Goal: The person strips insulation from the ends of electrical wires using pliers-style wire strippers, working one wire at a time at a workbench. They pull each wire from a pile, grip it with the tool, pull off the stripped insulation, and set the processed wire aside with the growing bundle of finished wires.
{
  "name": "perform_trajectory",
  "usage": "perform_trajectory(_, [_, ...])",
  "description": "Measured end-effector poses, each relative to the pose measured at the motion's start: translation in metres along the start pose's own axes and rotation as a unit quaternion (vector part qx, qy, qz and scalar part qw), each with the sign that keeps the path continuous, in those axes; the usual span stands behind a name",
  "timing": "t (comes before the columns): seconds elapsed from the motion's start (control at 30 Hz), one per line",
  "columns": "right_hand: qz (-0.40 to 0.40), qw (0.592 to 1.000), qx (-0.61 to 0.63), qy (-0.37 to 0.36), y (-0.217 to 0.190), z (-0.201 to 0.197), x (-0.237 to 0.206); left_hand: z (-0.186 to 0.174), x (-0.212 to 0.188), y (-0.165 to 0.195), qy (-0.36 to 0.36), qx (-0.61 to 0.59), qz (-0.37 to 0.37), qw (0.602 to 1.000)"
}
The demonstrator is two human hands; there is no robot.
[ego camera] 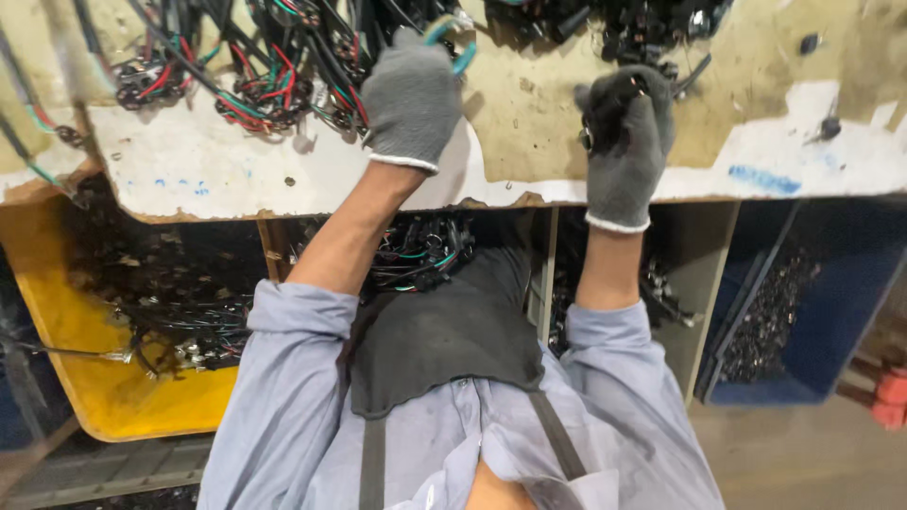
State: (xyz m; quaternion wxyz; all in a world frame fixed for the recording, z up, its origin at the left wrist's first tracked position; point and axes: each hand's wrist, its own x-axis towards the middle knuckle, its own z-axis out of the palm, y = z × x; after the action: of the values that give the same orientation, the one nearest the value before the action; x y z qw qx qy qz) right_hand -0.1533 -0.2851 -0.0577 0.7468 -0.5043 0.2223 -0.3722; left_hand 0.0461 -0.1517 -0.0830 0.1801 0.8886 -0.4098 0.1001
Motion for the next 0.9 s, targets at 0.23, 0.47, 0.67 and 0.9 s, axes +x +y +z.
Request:
perform_trajectory(0.23, [0.095,0.994,-0.048,-0.028,0.005,0.010,-0.038,-0.047,-0.043,-0.018,-0.017,-0.242,-0.015,0.970])
perform_trajectory(0.47, [0.036,0.908,-0.373,-0.189,0.037,0.026,-0.059,-0.045,-0.103,-0.038,-0.121,-0.166,-0.031,0.978])
perform_trajectory(0.67, [-0.041,0.893,-0.395,-0.213,0.033,0.054,-0.061,-0.040,-0.104,-0.057,-0.193,-0.191,0.028,0.962])
perform_trajectory(0.9, [-0.028,0.888,-0.429,-0.162,0.038,0.051,-0.076,-0.047,-0.097,-0.056,-0.201,-0.187,0.047,0.961])
